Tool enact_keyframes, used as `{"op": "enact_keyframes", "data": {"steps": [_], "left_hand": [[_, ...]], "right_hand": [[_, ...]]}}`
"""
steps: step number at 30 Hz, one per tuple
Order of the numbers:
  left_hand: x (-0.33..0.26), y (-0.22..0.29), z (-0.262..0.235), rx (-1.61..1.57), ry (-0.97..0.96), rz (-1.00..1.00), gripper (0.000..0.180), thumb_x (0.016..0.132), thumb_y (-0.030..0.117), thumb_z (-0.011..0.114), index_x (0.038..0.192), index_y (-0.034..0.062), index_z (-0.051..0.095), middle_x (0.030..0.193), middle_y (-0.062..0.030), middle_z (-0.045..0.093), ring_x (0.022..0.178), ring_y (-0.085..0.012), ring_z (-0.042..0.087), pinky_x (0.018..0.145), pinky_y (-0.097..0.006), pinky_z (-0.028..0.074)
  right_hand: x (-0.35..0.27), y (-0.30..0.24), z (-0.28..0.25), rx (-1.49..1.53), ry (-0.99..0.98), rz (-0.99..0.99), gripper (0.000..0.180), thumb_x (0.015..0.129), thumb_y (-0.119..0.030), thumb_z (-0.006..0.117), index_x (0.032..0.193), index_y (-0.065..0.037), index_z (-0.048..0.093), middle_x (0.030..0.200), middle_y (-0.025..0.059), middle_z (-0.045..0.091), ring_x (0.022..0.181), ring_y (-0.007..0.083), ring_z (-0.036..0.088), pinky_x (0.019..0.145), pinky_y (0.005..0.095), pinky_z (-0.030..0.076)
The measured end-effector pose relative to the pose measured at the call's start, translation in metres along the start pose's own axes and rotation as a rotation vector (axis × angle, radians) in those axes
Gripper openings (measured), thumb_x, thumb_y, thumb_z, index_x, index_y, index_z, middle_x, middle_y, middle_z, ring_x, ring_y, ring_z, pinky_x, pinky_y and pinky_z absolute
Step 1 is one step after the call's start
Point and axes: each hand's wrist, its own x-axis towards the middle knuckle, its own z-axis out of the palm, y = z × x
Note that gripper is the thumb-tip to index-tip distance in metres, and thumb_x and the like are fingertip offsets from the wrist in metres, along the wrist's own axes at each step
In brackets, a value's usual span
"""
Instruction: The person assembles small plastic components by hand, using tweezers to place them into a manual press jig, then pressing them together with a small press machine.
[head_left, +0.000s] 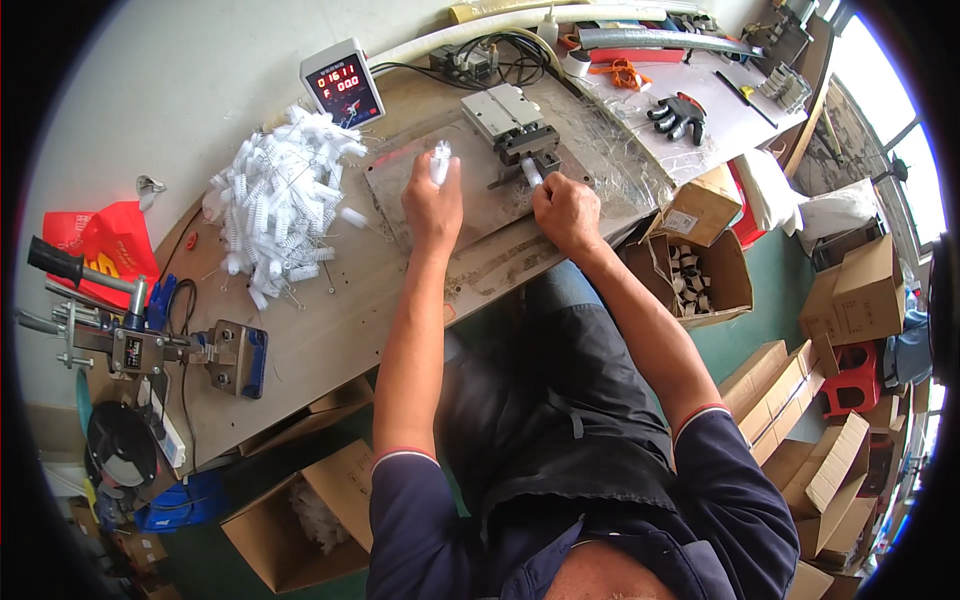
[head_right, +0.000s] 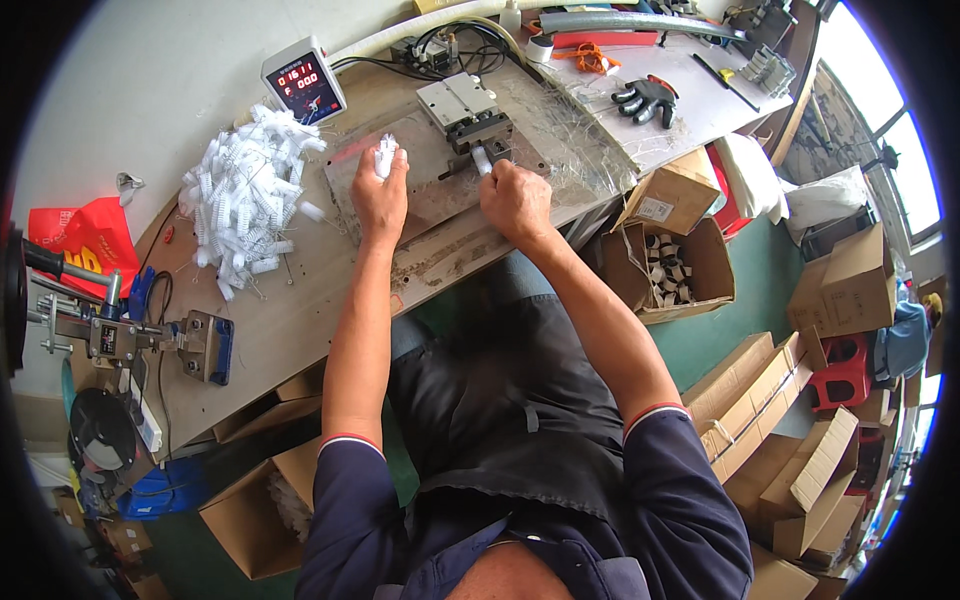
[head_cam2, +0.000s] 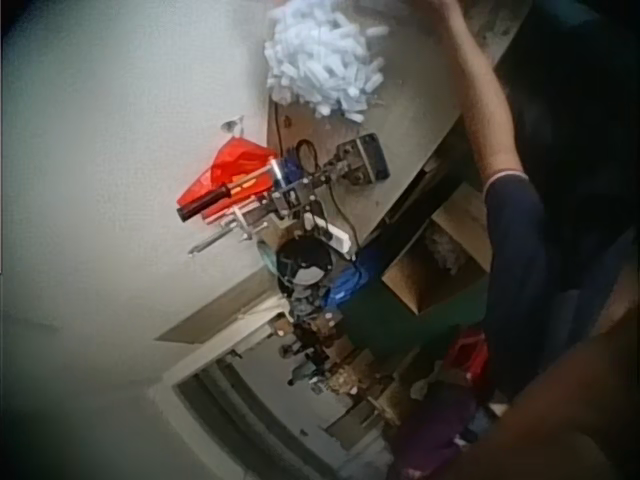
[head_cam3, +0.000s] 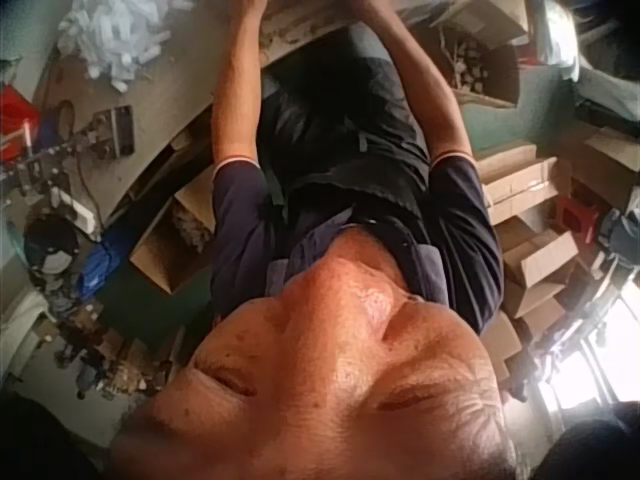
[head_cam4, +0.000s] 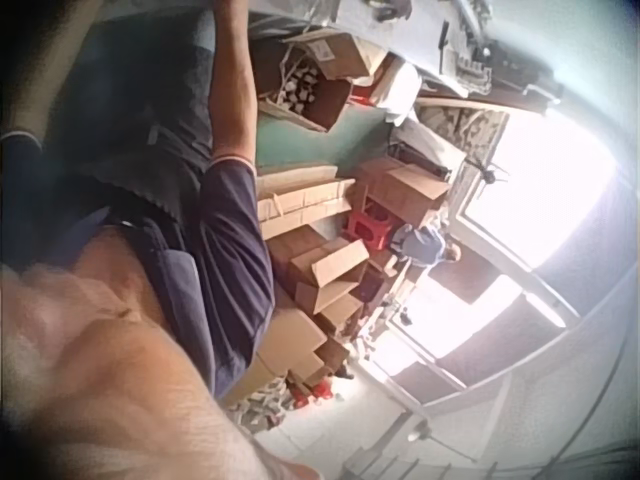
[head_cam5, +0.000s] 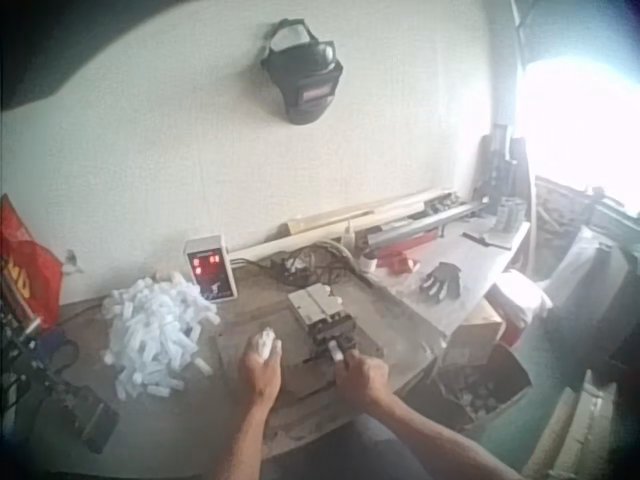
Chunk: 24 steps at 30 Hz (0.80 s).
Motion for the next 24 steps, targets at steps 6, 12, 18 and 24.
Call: {"op": "enact_keyframes", "data": {"steps": [6, 12, 18, 24], "left_hand": [[-0.003, 0.006, -0.003, -0.028, 0.017, -0.005, 0.029, 0.096, 0.026, 0.069, 0.115, 0.0037, 0.067, 0.097, -0.0192, 0.075, 0.091, -0.0355, 0.073, 0.082, -0.042, 0.055], [-0.004, 0.010, -0.007, 0.047, 0.058, 0.032, 0.026, 0.097, 0.025, 0.068, 0.113, 0.0043, 0.066, 0.095, -0.0179, 0.074, 0.090, -0.0364, 0.072, 0.080, -0.044, 0.054], [-0.005, 0.014, -0.004, 0.084, 0.055, 0.018, 0.022, 0.098, 0.023, 0.067, 0.111, 0.0053, 0.064, 0.094, -0.0164, 0.073, 0.087, -0.0373, 0.071, 0.079, -0.045, 0.053], [-0.002, 0.011, -0.002, 0.193, 0.112, 0.135, 0.019, 0.098, 0.020, 0.068, 0.109, 0.0050, 0.064, 0.097, -0.0154, 0.070, 0.096, -0.0376, 0.067, 0.084, -0.047, 0.051]], "right_hand": [[0.000, -0.001, 0.001, -0.035, 0.016, -0.023, 0.021, 0.087, -0.022, 0.062, 0.078, -0.004, 0.065, 0.077, 0.0218, 0.070, 0.075, 0.0433, 0.069, 0.071, 0.0536, 0.055], [0.002, -0.004, 0.000, -0.026, -0.003, 0.009, 0.022, 0.086, -0.023, 0.061, 0.078, -0.003, 0.066, 0.079, 0.0228, 0.070, 0.076, 0.0437, 0.069, 0.072, 0.0537, 0.055], [0.001, -0.001, 0.000, -0.025, -0.015, 0.024, 0.022, 0.086, -0.022, 0.061, 0.078, -0.003, 0.065, 0.079, 0.0225, 0.070, 0.078, 0.0437, 0.069, 0.074, 0.0536, 0.054], [0.007, -0.009, -0.001, 0.009, 0.002, 0.051, 0.026, 0.089, -0.027, 0.063, 0.079, -0.004, 0.066, 0.079, 0.0216, 0.070, 0.078, 0.0431, 0.069, 0.074, 0.0528, 0.054]]}}
